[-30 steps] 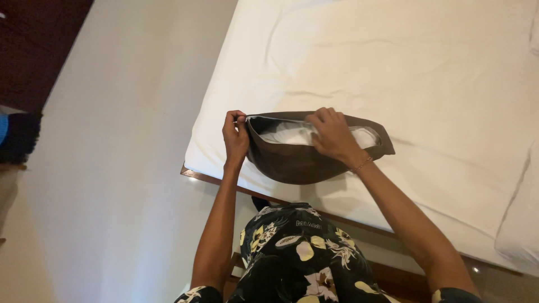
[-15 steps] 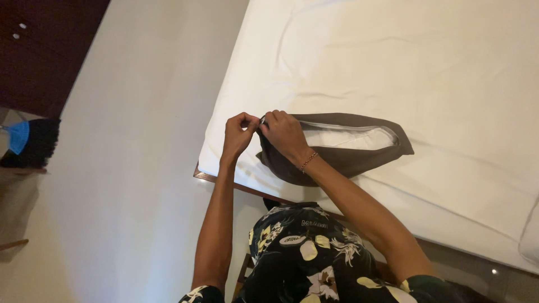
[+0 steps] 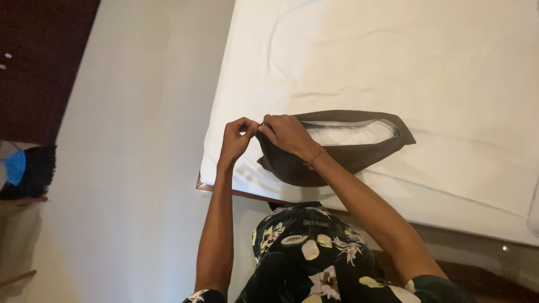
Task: The person inserts a white pillow into a brown pillowcase on a bed. They align the pillow with the case opening, push it inside, and then zip the case closed. Finally, they smooth the pillowcase and place the finished pillow on the bed.
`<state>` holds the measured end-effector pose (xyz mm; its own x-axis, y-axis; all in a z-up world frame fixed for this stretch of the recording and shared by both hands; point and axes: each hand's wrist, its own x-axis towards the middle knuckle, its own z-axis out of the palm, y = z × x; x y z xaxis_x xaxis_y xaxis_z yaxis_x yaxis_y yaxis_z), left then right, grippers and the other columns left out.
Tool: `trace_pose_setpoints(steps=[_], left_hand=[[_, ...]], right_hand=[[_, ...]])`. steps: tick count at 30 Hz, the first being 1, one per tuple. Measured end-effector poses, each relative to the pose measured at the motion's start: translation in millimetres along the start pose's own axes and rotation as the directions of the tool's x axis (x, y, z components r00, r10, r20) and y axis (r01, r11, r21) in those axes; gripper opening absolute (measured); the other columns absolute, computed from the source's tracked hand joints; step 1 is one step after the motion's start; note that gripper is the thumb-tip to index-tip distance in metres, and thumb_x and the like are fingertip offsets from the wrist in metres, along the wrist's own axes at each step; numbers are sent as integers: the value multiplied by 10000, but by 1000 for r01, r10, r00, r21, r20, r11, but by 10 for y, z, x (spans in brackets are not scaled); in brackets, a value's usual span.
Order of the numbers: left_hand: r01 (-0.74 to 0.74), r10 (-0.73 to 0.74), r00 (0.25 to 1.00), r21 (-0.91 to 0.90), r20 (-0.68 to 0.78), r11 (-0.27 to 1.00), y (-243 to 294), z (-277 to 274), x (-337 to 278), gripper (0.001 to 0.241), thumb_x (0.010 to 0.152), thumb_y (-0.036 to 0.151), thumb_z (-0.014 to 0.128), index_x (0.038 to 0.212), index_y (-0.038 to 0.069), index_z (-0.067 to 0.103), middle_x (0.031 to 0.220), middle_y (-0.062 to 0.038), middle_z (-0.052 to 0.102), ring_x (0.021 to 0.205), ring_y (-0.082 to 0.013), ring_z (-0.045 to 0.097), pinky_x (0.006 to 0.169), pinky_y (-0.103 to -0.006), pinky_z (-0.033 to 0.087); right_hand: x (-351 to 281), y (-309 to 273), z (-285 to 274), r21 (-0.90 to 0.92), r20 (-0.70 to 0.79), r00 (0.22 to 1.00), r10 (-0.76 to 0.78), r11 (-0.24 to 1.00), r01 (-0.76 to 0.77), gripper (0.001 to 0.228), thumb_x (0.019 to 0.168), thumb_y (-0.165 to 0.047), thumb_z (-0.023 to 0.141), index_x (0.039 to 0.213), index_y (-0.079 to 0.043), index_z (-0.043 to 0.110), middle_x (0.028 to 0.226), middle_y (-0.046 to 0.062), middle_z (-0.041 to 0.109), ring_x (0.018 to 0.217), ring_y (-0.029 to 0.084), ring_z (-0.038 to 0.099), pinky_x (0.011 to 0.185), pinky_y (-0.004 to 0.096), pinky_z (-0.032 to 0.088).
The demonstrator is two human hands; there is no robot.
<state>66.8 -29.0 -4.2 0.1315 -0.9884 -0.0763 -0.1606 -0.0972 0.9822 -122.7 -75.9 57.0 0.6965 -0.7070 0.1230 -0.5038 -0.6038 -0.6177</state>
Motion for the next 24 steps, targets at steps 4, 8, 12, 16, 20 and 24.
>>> trace_pose_setpoints(steps=[4,8,12,16,20,24], left_hand=[[-17,17,1000,-8,15,1000,-113,5,28,67,951,76,708,946,91,773,819,-44,748,821,-141,698,824,-340,573],[-88,89,995,12,-35,996,-181,71,4,57,925,50,737,952,80,776,847,-86,765,842,-190,726,824,-354,573],[-144,145,987,26,-75,989,-181,97,-68,48,927,68,757,964,92,777,871,-77,767,858,-190,720,810,-340,567],[-181,190,976,84,-107,980,-128,115,-55,51,901,74,781,936,110,769,848,-53,757,855,-204,718,837,-357,547],[-228,254,953,159,-166,961,13,176,-143,66,922,53,746,931,118,752,857,-41,745,863,-222,716,851,-371,530],[-231,280,927,208,-249,950,36,256,-213,83,934,31,722,925,114,728,860,-38,726,867,-219,703,862,-366,515]], right_hand=[[17,103,51,186,-48,999,22,983,-13,202,1027,-170,550,900,-36,633,705,240,681,702,463,705,624,489,552],[38,220,332,224,-129,964,234,953,-201,192,996,-205,613,887,-63,682,689,158,712,644,334,718,570,395,555],[19,234,483,308,-233,906,353,911,-275,158,943,-232,684,858,-99,684,682,104,712,628,286,709,536,374,538],[16,156,538,282,-280,878,388,908,-311,156,890,-240,739,825,-109,683,661,83,710,621,273,709,529,370,535],[-61,-31,540,72,-469,846,254,966,-250,125,873,-207,695,808,-128,622,649,110,711,628,346,716,548,422,554],[-138,-102,601,120,-507,813,285,958,-261,126,903,-186,644,861,-88,577,662,178,706,646,396,716,571,476,551]])
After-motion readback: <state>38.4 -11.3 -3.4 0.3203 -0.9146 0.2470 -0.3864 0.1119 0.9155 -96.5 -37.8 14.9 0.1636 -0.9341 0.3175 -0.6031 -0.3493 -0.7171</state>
